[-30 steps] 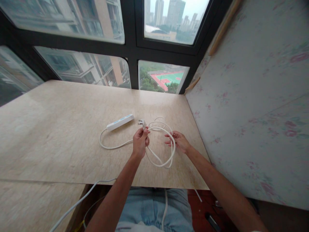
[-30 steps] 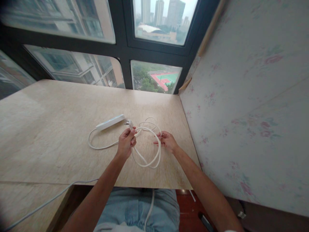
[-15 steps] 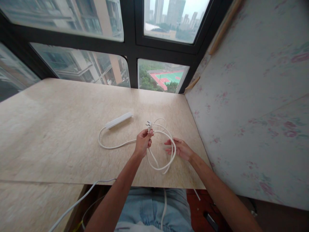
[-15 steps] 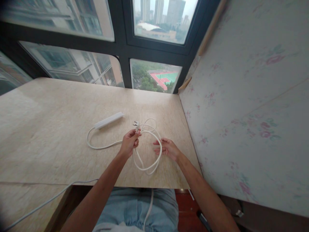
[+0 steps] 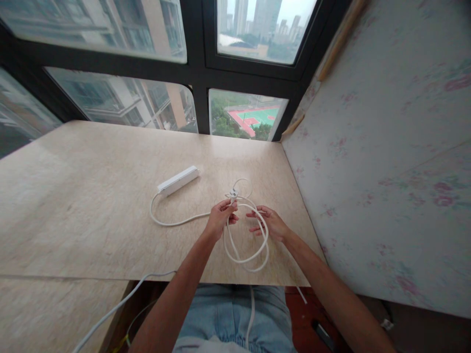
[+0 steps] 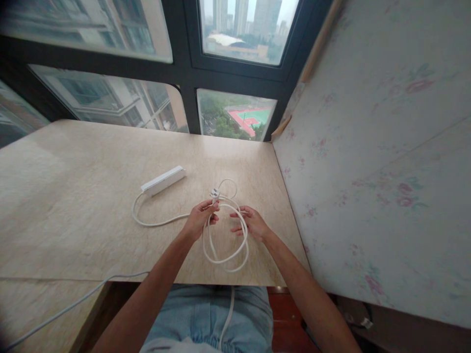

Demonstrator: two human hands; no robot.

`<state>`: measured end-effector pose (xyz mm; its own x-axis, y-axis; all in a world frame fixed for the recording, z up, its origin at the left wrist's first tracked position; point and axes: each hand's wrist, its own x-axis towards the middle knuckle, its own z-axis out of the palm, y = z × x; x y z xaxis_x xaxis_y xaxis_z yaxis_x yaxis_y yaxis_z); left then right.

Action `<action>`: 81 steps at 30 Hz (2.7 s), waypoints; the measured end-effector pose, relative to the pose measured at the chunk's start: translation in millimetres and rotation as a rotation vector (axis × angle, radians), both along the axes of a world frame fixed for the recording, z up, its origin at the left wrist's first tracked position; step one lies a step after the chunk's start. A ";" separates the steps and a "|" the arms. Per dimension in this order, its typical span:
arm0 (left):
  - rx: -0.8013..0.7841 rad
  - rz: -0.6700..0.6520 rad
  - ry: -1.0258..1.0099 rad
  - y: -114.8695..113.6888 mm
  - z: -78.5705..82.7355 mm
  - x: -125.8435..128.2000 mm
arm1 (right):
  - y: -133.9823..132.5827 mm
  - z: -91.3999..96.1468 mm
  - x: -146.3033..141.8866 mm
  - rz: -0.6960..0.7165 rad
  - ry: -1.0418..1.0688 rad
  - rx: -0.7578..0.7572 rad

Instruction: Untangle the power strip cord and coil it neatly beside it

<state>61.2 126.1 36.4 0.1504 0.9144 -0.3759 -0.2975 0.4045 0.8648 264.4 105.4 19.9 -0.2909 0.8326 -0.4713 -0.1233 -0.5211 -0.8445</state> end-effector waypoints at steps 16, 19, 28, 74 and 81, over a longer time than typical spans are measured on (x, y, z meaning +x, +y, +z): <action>0.077 -0.090 0.109 -5.0 -8.1 0.2 | -7.2 8.4 4.9 -0.118 0.077 0.025; 0.127 -0.184 0.132 -4.2 -3.1 0.1 | -3.8 16.8 10.5 0.063 0.074 0.018; 0.293 -0.363 0.227 -4.3 4.7 5.9 | 11.6 41.4 8.7 0.444 -0.055 0.047; 0.381 -0.758 0.083 9.6 30.1 15.0 | -3.2 111.4 -14.2 0.751 -1.530 0.724; 0.094 -0.569 -0.207 5.5 12.7 4.6 | 1.1 76.6 6.2 0.501 -1.298 0.737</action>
